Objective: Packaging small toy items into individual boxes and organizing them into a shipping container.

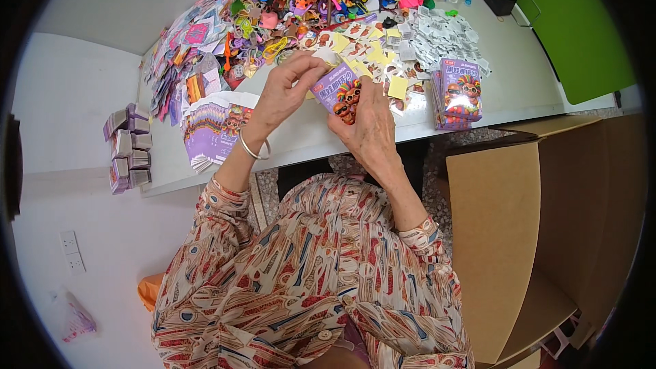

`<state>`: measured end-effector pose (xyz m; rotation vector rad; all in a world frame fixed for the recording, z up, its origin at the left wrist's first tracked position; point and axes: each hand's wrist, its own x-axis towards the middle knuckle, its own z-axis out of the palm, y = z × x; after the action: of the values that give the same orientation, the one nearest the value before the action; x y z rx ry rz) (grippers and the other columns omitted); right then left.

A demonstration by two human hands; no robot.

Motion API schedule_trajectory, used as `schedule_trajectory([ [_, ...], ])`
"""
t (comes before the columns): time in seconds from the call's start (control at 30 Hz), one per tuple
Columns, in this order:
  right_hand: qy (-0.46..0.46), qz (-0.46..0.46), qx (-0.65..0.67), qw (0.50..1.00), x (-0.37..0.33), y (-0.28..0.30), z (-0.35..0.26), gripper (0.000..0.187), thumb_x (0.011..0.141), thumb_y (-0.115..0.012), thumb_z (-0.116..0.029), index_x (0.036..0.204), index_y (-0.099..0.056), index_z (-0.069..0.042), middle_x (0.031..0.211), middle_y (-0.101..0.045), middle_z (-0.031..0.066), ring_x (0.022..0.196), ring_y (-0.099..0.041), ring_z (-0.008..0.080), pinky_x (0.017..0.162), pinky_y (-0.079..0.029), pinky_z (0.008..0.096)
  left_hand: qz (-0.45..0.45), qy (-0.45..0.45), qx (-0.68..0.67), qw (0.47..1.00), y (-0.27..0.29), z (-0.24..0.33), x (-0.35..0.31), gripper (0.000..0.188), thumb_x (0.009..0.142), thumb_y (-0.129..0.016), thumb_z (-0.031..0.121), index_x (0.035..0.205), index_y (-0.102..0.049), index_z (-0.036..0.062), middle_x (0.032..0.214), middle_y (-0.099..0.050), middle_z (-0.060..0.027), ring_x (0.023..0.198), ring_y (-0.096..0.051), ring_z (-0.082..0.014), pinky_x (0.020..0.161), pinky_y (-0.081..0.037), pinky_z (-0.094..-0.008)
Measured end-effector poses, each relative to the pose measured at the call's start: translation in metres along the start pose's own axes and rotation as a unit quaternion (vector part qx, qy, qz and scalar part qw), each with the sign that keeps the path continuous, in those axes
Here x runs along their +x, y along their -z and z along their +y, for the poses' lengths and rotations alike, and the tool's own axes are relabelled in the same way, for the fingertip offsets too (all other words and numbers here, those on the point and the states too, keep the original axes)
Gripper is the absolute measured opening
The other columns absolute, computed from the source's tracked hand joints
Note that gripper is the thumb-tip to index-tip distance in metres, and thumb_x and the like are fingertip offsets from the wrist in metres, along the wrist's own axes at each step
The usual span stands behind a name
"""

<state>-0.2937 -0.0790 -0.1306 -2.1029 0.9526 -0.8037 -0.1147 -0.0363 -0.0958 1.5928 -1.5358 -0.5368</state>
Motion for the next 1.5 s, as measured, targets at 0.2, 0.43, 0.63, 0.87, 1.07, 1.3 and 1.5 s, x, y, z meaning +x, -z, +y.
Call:
schedule_trajectory([
  [0.2,-0.040,0.000,0.016,0.999,0.001,0.002,0.000,0.078,0.067,-0.074,-0.023,0.130,-0.037,0.005,0.107,-0.055,0.0249,0.091,-0.059,0.0386,0.080,-0.048,0.0426,0.007,-0.049,0.086,0.995,-0.002,0.011,-0.006,0.023,0.090,-0.062,0.013,0.111,-0.066,0.0030,0.120,-0.052,-0.0139,0.107,-0.057,-0.0191,0.082,-0.048,-0.0281],
  [0.43,0.019,0.003,-0.006,1.000,0.002,0.003,-0.006,0.096,0.063,-0.080,-0.030,0.136,-0.030,0.004,0.108,-0.057,0.0243,0.097,-0.060,0.0379,0.081,-0.048,0.0429,-0.051,0.044,-0.051,0.996,0.001,0.001,-0.006,0.028,0.087,-0.066,0.010,0.115,-0.064,0.0030,0.120,-0.050,-0.0157,0.109,-0.055,-0.0167,0.074,-0.054,-0.0245],
  [0.63,0.049,-0.004,-0.034,0.998,0.005,0.004,-0.004,0.095,0.063,-0.081,-0.031,0.136,-0.030,0.004,0.108,-0.057,0.0249,0.098,-0.061,0.0356,0.079,-0.051,0.0434,-0.076,0.036,-0.091,0.992,0.001,-0.002,-0.009,0.034,0.087,-0.065,0.007,0.120,-0.059,0.0024,0.117,-0.051,-0.0130,0.102,-0.057,-0.0144,0.078,-0.053,-0.0249],
  [0.87,0.023,0.022,-0.014,0.999,0.011,0.004,-0.003,0.094,0.066,-0.078,-0.031,0.137,-0.027,0.003,0.096,-0.063,0.0233,0.076,-0.067,0.0344,0.067,-0.054,0.0421,0.140,0.101,-0.309,0.935,-0.042,0.002,-0.031,0.050,0.084,-0.068,0.003,0.127,-0.042,-0.0021,0.110,-0.056,-0.0109,0.090,-0.060,-0.0127,0.076,-0.052,-0.0241],
  [1.07,0.038,0.027,0.034,0.998,0.009,0.008,-0.003,0.096,0.066,-0.080,-0.033,0.137,-0.025,0.003,0.088,-0.065,0.0215,0.076,-0.068,0.0326,0.065,-0.055,0.0399,0.139,0.113,-0.385,0.905,-0.045,0.016,-0.034,0.043,0.087,-0.064,0.001,0.127,-0.048,-0.0023,0.108,-0.061,-0.0080,0.093,-0.059,-0.0107,0.080,-0.050,-0.0224],
  [1.3,0.096,-0.032,-0.021,0.995,0.015,0.029,0.003,0.092,0.062,-0.080,-0.030,0.134,-0.033,0.002,0.091,-0.064,0.0216,0.079,-0.066,0.0356,0.071,-0.053,0.0402,0.070,0.121,-0.346,0.928,-0.039,0.013,-0.039,0.035,0.086,-0.066,0.001,0.120,-0.059,-0.0016,0.105,-0.061,-0.0035,0.086,-0.056,-0.0064,0.077,-0.047,-0.0197],
  [1.5,0.073,-0.081,-0.008,0.994,0.015,0.029,0.005,0.083,0.061,-0.076,-0.027,0.128,-0.038,0.002,0.089,-0.063,0.0228,0.076,-0.065,0.0361,0.070,-0.052,0.0406,0.078,0.079,-0.292,0.950,-0.042,0.007,-0.039,0.039,0.085,-0.065,-0.001,0.123,-0.056,-0.0012,0.098,-0.063,-0.0034,0.081,-0.058,-0.0081,0.077,-0.050,-0.0237],
])
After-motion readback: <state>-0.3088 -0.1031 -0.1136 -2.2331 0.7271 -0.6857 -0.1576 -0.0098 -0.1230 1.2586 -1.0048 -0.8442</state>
